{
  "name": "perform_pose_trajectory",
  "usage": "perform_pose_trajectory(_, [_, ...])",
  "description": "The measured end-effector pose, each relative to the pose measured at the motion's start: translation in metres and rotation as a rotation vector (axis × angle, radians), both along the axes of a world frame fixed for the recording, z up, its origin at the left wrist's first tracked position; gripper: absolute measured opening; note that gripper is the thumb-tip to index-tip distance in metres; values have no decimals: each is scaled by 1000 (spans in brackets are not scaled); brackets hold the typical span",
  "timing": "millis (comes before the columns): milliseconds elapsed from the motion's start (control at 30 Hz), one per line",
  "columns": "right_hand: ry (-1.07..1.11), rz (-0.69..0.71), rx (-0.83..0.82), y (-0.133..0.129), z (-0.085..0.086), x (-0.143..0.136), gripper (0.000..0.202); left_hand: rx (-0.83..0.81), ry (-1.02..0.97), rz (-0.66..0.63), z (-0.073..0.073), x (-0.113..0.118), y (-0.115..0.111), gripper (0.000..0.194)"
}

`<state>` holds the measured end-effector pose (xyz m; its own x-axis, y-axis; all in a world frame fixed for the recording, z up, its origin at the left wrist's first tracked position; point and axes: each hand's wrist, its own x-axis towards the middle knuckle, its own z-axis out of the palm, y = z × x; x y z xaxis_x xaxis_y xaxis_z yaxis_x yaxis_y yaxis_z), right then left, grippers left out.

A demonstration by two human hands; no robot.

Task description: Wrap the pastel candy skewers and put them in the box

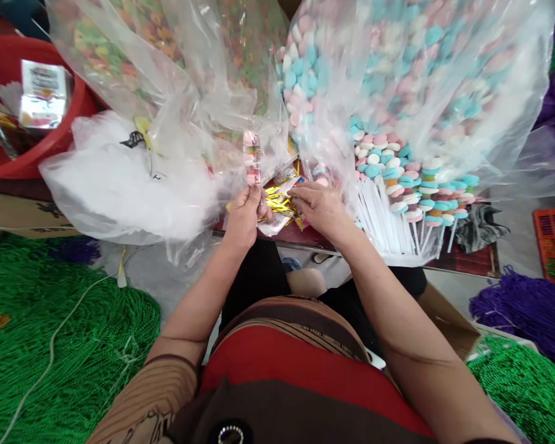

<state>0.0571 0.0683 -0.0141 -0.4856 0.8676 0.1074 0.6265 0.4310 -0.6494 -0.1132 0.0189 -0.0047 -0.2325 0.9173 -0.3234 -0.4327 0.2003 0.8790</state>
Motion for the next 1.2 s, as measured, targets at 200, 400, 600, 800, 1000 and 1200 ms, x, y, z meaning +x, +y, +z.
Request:
perform_pose_trajectory(200, [-141, -21, 73, 7, -16, -4, 23, 48, 74, -21, -14, 1, 9, 36])
perform_pose_trajectory(400, [54, -167, 48, 17, -5, 18, 19, 71, 115, -51, -20, -2, 13, 35])
perform_pose_trajectory(600, [329, -407, -170, 5, 26, 30, 13, 95, 129, -63, -18, -4, 10, 32])
perform_pose_trajectory(800, [625, -405, -250, -32, 43, 19, 13, 30, 59, -158, 8, 23, 2, 34])
perform_pose_trajectory(1000, [360, -349, 98, -49, 44, 19, 17, 43, -31, -341, 28, 53, -6, 31])
perform_pose_trajectory(1200, [249, -372, 205, -54, 45, 26, 19, 55, -30, -365, 29, 62, -8, 39])
